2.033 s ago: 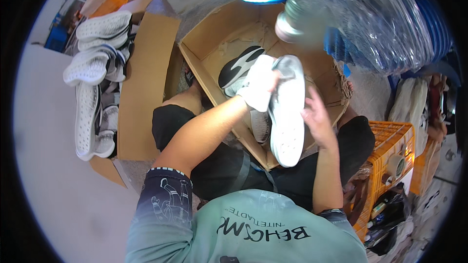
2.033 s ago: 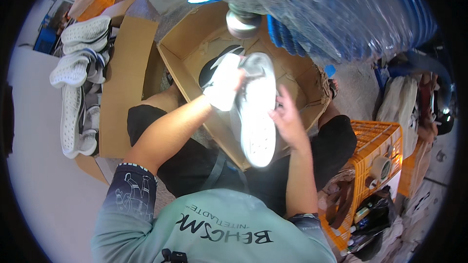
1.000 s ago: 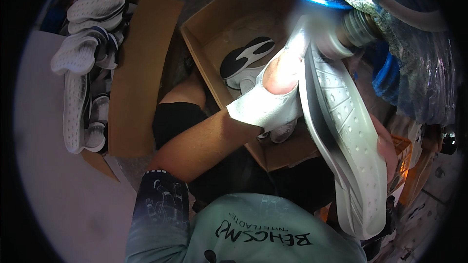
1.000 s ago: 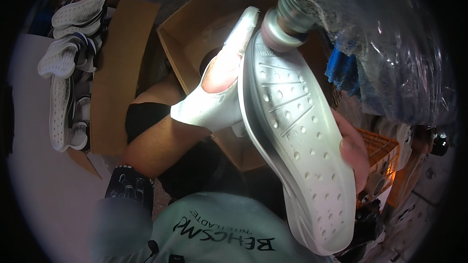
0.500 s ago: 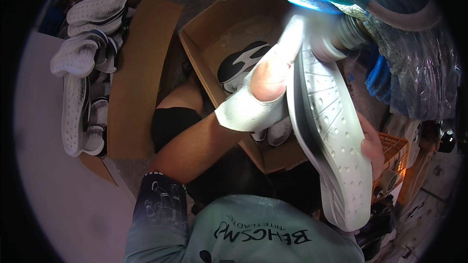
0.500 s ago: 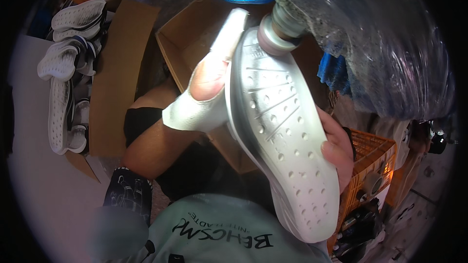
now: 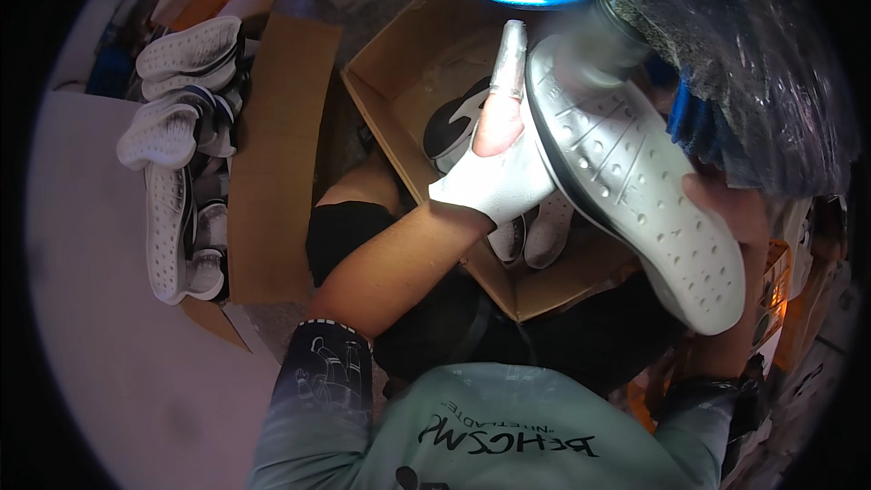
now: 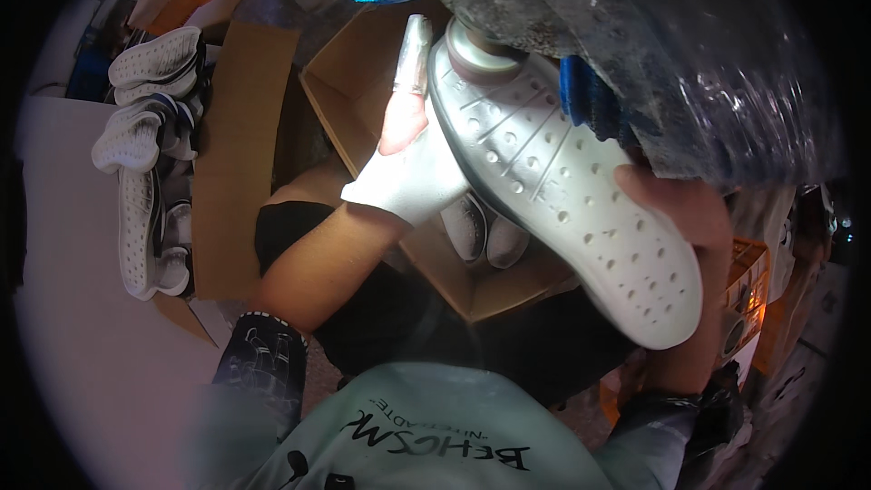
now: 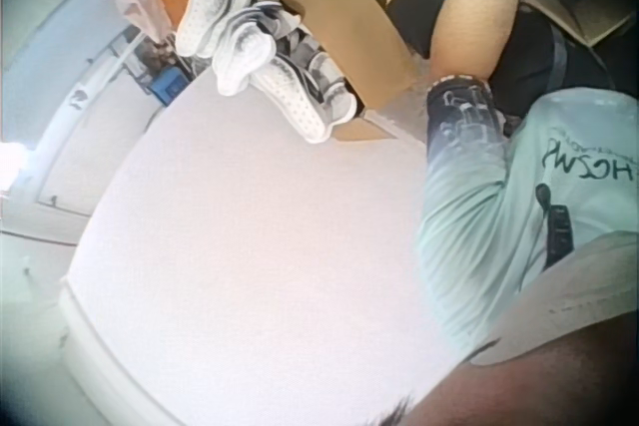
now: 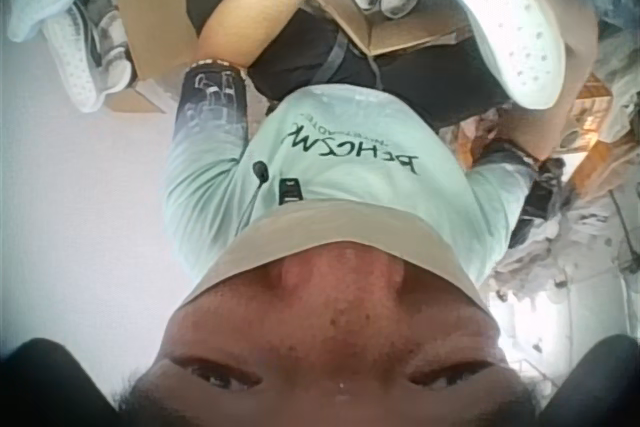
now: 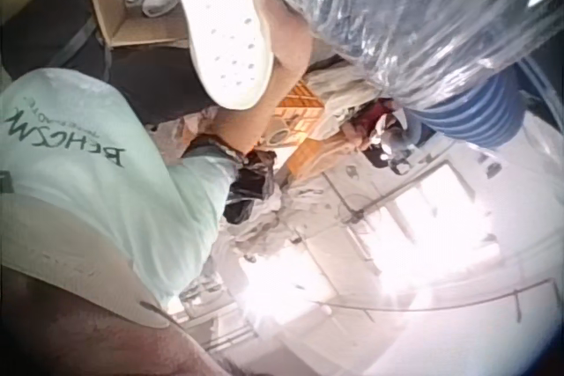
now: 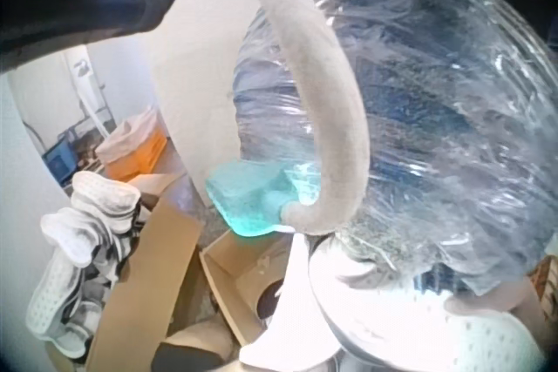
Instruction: The person sits on the floor and repeatedly rubs the soles of white slippers against a rotating buffing wheel. They handle multiple slippers one at a time, turning them over to polish different areas of the sole before placing them back into a cardboard box.
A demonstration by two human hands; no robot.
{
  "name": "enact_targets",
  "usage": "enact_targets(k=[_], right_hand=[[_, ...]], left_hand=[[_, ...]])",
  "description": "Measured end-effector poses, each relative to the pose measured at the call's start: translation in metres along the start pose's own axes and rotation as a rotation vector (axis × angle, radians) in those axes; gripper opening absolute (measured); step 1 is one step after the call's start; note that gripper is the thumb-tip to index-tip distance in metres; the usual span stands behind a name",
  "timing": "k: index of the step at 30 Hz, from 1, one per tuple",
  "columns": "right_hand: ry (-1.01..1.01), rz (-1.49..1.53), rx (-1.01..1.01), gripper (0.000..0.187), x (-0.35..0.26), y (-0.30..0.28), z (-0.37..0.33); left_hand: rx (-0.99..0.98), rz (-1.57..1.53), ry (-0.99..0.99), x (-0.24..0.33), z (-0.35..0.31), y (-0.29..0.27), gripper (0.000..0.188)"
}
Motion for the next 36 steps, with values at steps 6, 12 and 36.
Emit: enact_targets(k=[6,12,36], right_hand=[[-0.348,-0.653,-0.187,0.061,-0.025,-0.044,0.024],[-0.324,-0.566,-0.231,0.063,-0.025,-0.044,0.023],[0.06,0.594,0.011,0.054,0.041,0.078,-0.004]], left_hand=[[0.105,0.508,0.018,-0.021,0.006,0.008,0.076],[0.2,0.499,0.086,-0.026,0.006,0.007,0.074],[0.067,0.98,0.526,0.009,-0.001,-0.006,0.045]])
Point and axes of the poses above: each hand's wrist, its own z-axis towards the middle knuckle, its own y-axis out of the palm, x = y × z, the point moved 6 cm from there along z, towards the middle knuckle, and after that the axes turned 1 degree about -y, right-handed, at the moved point
